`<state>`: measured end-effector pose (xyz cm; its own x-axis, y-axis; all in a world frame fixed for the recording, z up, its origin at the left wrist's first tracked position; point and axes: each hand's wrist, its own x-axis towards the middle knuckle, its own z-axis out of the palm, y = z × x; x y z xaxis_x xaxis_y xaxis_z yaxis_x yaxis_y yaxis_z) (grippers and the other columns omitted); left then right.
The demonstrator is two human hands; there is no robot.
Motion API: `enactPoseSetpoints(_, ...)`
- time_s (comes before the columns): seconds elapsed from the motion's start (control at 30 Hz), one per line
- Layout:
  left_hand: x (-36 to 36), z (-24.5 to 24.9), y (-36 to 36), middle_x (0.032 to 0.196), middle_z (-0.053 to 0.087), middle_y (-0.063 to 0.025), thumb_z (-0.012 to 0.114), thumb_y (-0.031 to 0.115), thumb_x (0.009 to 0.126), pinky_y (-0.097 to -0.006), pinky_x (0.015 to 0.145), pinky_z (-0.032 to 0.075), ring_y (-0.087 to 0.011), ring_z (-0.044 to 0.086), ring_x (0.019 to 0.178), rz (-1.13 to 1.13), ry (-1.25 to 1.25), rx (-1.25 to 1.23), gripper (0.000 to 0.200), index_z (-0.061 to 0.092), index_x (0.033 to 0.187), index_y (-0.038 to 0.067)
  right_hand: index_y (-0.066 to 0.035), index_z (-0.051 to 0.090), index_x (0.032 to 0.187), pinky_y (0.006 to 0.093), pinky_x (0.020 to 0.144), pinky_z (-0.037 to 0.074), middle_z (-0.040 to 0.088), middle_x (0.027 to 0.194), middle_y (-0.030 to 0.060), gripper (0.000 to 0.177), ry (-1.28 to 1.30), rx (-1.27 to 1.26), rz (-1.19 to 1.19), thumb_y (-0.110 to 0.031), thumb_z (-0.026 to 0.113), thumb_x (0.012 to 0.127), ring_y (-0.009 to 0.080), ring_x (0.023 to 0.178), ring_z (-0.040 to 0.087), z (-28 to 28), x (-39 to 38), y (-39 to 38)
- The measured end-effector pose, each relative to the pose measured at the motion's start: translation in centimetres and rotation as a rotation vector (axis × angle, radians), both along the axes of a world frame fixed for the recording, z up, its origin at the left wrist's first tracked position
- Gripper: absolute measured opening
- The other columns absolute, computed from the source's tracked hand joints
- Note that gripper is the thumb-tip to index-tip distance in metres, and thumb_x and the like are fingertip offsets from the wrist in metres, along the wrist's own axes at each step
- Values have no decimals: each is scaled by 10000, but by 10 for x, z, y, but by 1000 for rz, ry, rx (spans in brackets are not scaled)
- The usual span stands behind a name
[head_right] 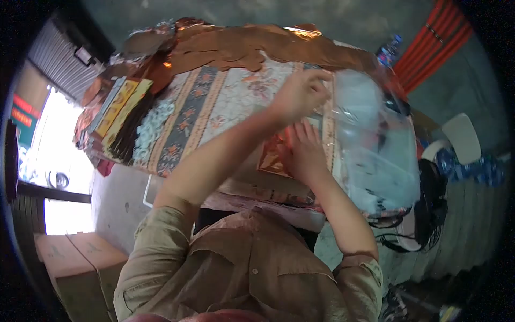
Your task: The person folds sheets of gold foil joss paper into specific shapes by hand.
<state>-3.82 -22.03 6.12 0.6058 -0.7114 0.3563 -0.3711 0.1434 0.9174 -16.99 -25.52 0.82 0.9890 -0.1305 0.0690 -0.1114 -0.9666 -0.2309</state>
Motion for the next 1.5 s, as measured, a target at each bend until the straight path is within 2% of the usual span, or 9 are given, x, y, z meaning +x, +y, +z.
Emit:
enactPoseSetpoints(0.3,63,46,216,990,689,-79,637,-21,857,-272,765,520,-138,652,928,631,-531,-192,108,639,964,-3,10,368,1429,459,1167,192,344,1498,209,580,-110,-107,12,-341,472,980,377,1411,273,-20,-4,-7)
enactPoseSetpoints(0.33,57,43,235,990,689,-79,637,-21,857,-272,765,520,-138,652,928,635,-533,-187,108,639,964,-3,8,368,1429,457,1168,190,345,1500,205,576,-104,-103,4,-340,468,982,373,1414,270,-19,-4,-6)
enactPoseSetpoints(0.4,44,30,262,997,681,-96,660,18,778,-342,780,523,-232,662,905,583,-996,-17,180,640,957,29,5,365,1433,454,1169,187,340,1504,199,570,-84,-99,1,-331,465,983,369,1418,264,-16,-4,-4)
enactPoseSetpoints(0.5,25,-5,280,995,670,-99,669,54,763,-364,779,519,-273,643,942,371,-1057,252,147,627,903,36,-1,356,1442,449,1172,181,329,1513,190,567,-61,-106,-3,-316,464,983,362,1425,254,-16,-6,-6)
enactPoseSetpoints(0.7,16,-44,293,1014,640,-142,709,94,766,-405,840,493,-343,610,979,232,-676,467,167,585,857,28,-9,333,1460,443,1176,169,312,1525,182,579,-57,-104,6,-304,468,980,350,1432,243,-16,-5,-6)
enactPoseSetpoints(0.93,21,-24,308,1030,631,-128,774,319,731,-436,882,477,-335,573,1079,108,-789,531,348,633,846,22,-12,339,1457,448,1176,168,315,1524,179,574,-65,-116,13,-312,464,984,350,1431,245,-19,-6,-8)
enactPoseSetpoints(1.07,18,-16,288,1028,629,-133,758,293,754,-420,879,479,-316,581,1070,126,-899,550,326,629,878,20,-9,344,1453,450,1174,170,318,1523,179,574,-74,-122,12,-318,463,985,353,1428,251,-19,-6,-7)
enactPoseSetpoints(1.33,-4,-29,179,1032,641,-194,648,176,863,-401,797,517,-354,642,906,37,-238,504,339,594,1124,-32,4,356,1444,455,1171,177,325,1516,190,586,-78,-115,-2,-333,477,980,359,1423,261,-21,-4,-7)
enactPoseSetpoints(1.5,9,-31,149,1027,659,-198,644,209,853,-390,814,522,-341,654,945,101,-287,697,454,542,1221,-35,10,360,1440,458,1172,174,323,1517,194,586,-100,-90,-7,-322,491,975,365,1420,267,-21,-2,-7)
